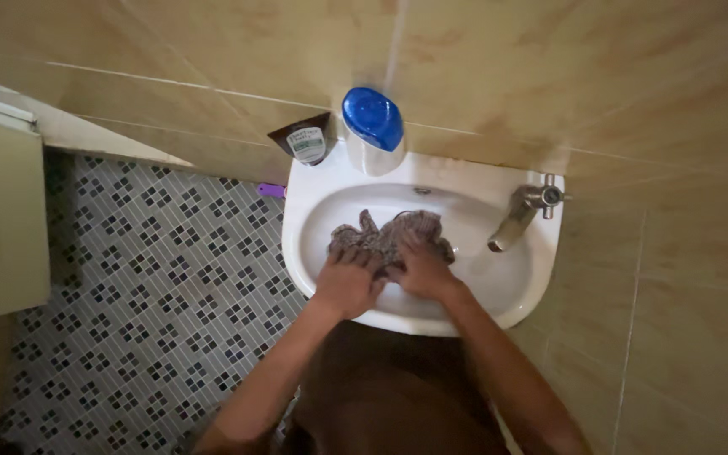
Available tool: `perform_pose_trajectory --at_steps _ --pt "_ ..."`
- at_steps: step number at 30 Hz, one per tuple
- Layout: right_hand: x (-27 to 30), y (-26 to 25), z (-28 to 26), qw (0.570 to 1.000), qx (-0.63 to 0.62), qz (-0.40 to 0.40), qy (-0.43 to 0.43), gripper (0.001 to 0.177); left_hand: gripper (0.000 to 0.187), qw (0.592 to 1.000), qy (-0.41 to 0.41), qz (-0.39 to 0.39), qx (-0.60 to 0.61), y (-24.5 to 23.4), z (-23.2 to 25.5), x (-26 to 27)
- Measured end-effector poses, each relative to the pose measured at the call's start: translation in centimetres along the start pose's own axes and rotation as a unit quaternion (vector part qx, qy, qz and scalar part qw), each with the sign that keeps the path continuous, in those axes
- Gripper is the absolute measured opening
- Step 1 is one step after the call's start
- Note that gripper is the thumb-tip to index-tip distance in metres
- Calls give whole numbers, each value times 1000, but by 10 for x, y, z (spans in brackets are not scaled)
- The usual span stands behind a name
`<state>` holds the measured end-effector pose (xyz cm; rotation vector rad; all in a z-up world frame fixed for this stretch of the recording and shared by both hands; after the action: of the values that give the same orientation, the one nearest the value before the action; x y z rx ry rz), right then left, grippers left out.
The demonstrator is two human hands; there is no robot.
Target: The person wipes a shampoo bottle with a small cloth, then washes and rinses the cloth in a bathroom sink, repeatedly scrubbing it with their hands under running water.
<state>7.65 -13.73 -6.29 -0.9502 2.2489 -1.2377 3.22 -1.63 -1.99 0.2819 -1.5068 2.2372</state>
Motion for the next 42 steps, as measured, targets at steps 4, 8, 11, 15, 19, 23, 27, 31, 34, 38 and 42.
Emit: perform_pose_trajectory --at_steps 4,8,11,15,19,23,27,31,34,38,42 --pt "67 28 37 879 -161 -379 242 60 39 995 10 100 2 -26 -11 12" --pt "43 -5 58 958 -148 -145 198 65 30 945 55 314 71 -69 -7 35" --pt "0 -5 31 994 48 0 95 86 29 922 35 375 96 -80 -11 45" --pt "-24 11 -38 997 -75 16 11 73 30 888 5 446 116 -92 -20 58" --pt "23 12 -45 919 -264 -264 127 44 25 876 -6 459 149 -96 -28 58" --pt "76 -53 22 912 -165 -337 166 41 20 863 -37 460 204 -93 -40 59" --pt "56 -56 82 921 -110 -231 293 47 17 873 -35 446 196 -93 -39 55" --pt "-21 -7 45 958 -119 100 240 34 19 874 -26 444 193 -96 -38 49" --pt "-37 8 -26 971 -174 160 39 28 20 876 -27 432 215 -97 -38 54" --pt "-23 21 -48 943 -284 -166 48 32 21 879 -25 429 207 -101 -37 52" --pt "29 -29 18 897 -52 -366 243 39 21 878 -16 427 215 -103 -35 55"
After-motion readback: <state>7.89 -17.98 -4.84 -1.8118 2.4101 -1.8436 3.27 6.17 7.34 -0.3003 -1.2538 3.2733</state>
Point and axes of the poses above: each hand's wrist, its own x-axis away from the middle knuckle, its own y-axis out of the palm, z = x × y, the point moved 9 cm from there along -x, towards the middle knuckle, and after that the axes turned 7 degrees about -y, right-handed, at the moved point
